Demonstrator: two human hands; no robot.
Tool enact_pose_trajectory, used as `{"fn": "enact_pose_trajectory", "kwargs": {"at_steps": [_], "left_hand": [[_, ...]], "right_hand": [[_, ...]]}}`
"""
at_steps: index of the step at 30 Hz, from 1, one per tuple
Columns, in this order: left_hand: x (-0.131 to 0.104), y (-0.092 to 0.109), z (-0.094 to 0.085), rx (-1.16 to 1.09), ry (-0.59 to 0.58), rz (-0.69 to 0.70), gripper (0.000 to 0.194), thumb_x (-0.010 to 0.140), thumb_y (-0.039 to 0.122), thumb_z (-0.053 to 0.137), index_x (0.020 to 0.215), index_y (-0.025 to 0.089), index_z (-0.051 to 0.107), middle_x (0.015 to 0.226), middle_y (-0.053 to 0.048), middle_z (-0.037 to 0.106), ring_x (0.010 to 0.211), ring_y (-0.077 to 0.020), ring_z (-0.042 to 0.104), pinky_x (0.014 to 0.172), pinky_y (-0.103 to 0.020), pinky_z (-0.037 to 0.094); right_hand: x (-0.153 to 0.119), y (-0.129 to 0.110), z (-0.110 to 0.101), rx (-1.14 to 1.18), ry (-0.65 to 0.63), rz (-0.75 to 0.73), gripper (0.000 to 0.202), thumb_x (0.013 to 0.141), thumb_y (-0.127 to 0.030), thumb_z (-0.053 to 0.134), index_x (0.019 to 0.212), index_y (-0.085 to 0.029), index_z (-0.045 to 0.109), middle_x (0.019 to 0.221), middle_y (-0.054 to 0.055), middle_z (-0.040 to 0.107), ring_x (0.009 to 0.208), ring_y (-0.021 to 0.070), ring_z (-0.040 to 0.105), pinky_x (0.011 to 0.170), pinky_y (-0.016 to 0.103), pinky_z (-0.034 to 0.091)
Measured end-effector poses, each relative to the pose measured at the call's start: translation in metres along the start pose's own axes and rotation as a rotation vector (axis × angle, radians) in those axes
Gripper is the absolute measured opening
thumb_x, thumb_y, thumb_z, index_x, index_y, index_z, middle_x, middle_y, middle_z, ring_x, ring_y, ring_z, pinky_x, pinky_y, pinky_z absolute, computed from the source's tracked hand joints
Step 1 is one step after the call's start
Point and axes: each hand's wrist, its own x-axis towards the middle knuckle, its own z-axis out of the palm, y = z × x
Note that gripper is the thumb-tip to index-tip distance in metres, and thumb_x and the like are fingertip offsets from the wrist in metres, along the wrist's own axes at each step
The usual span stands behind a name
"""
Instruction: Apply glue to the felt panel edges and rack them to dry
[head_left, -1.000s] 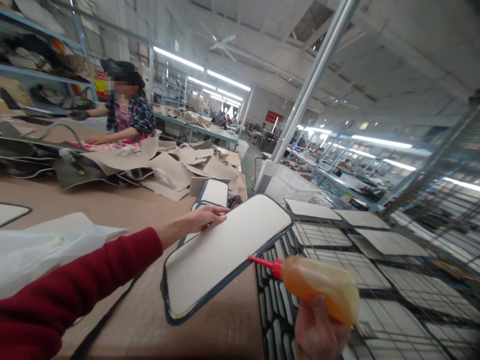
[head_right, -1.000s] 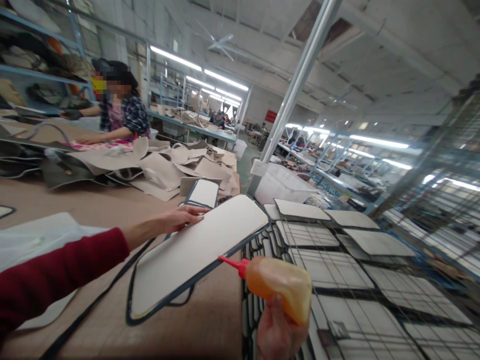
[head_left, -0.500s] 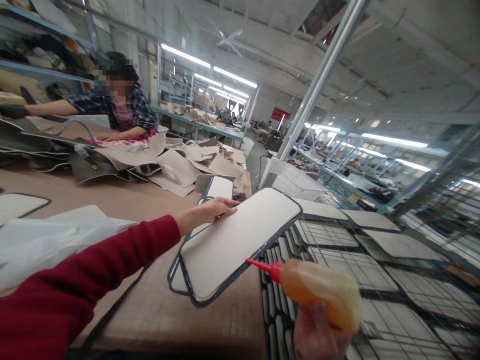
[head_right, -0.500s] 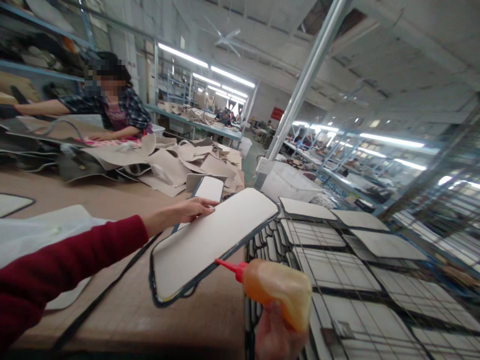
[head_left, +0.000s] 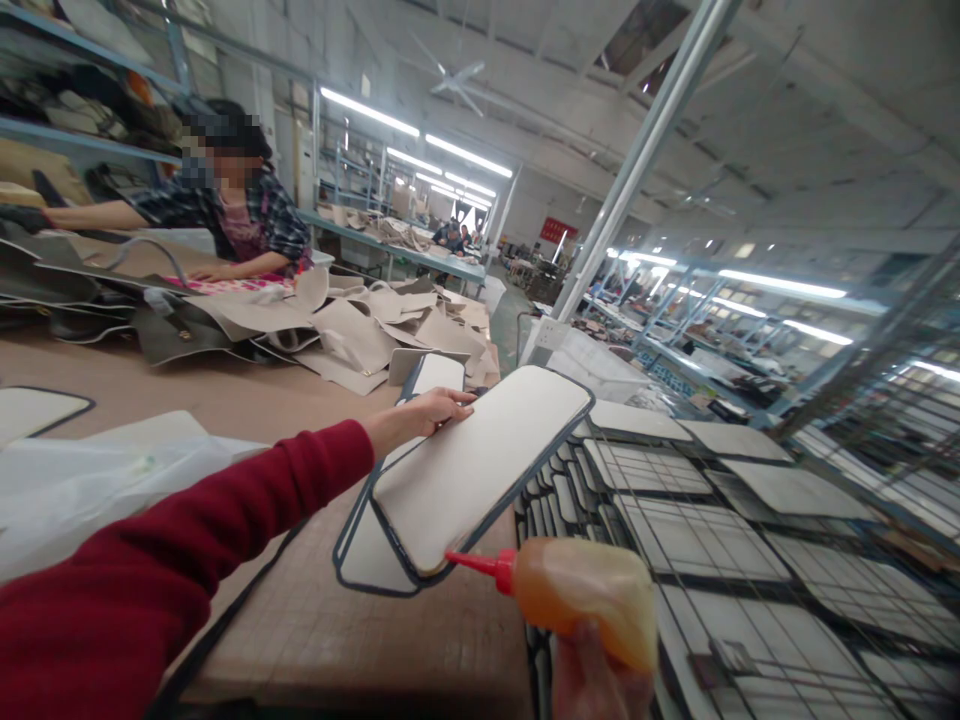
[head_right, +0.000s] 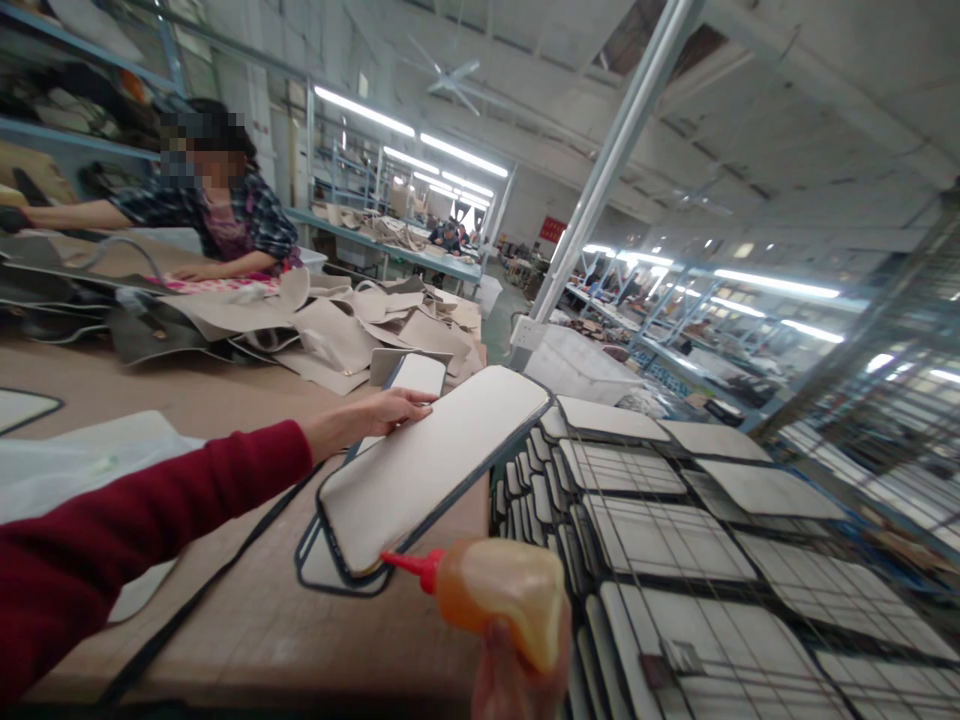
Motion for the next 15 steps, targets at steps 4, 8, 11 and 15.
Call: {"fn": "enact_pose_trajectory", "kwargs": {"at_steps": [4, 8, 11, 15], "left_hand": [[0.003, -0.003, -0.001, -0.007, 0.027, 0.022, 0.052, 0.073, 0.005, 0.064, 0.124, 0.012, 0.057, 0.065, -0.003, 0.071, 0.064, -0.017, 0.065, 0.057, -0.024, 0.05], [-0.003, -0.004, 0.0, -0.004, 0.027, 0.025, 0.053, 0.072, 0.005, 0.065, 0.124, 0.013, 0.057, 0.07, -0.004, 0.072, 0.066, -0.0168, 0.065, 0.056, -0.023, 0.05], [-0.009, -0.004, 0.002, 0.003, 0.025, 0.02, 0.05, 0.072, 0.004, 0.064, 0.121, 0.012, 0.059, 0.07, -0.004, 0.072, 0.065, -0.0155, 0.065, 0.054, -0.021, 0.049], [-0.015, -0.002, 0.005, -0.004, -0.005, 0.015, 0.043, 0.073, 0.003, 0.062, 0.115, 0.012, 0.064, 0.07, -0.004, 0.072, 0.062, -0.0141, 0.064, 0.053, -0.02, 0.048]], "right_hand": [[-0.003, -0.008, 0.01, 0.1, -0.007, 0.04, 0.042, 0.074, -0.038, 0.068, 0.112, -0.023, 0.057, 0.083, 0.002, 0.068, 0.072, 0.017, 0.064, 0.055, 0.023, 0.051], [0.026, -0.039, 0.028, 0.22, 0.012, -0.09, 0.034, 0.066, -0.033, 0.075, 0.096, -0.023, 0.063, 0.095, 0.003, 0.066, 0.09, 0.018, 0.062, 0.064, 0.023, 0.051], [0.049, -0.049, 0.032, 0.137, 0.088, -0.205, 0.033, 0.061, -0.031, 0.078, 0.088, -0.019, 0.063, 0.09, 0.003, 0.064, 0.085, 0.0173, 0.06, 0.069, 0.026, 0.051], [0.062, -0.04, 0.021, 0.019, 0.118, -0.276, 0.039, 0.059, -0.029, 0.079, 0.091, -0.015, 0.061, 0.089, 0.004, 0.062, 0.078, 0.0168, 0.059, 0.065, 0.026, 0.051]]}}
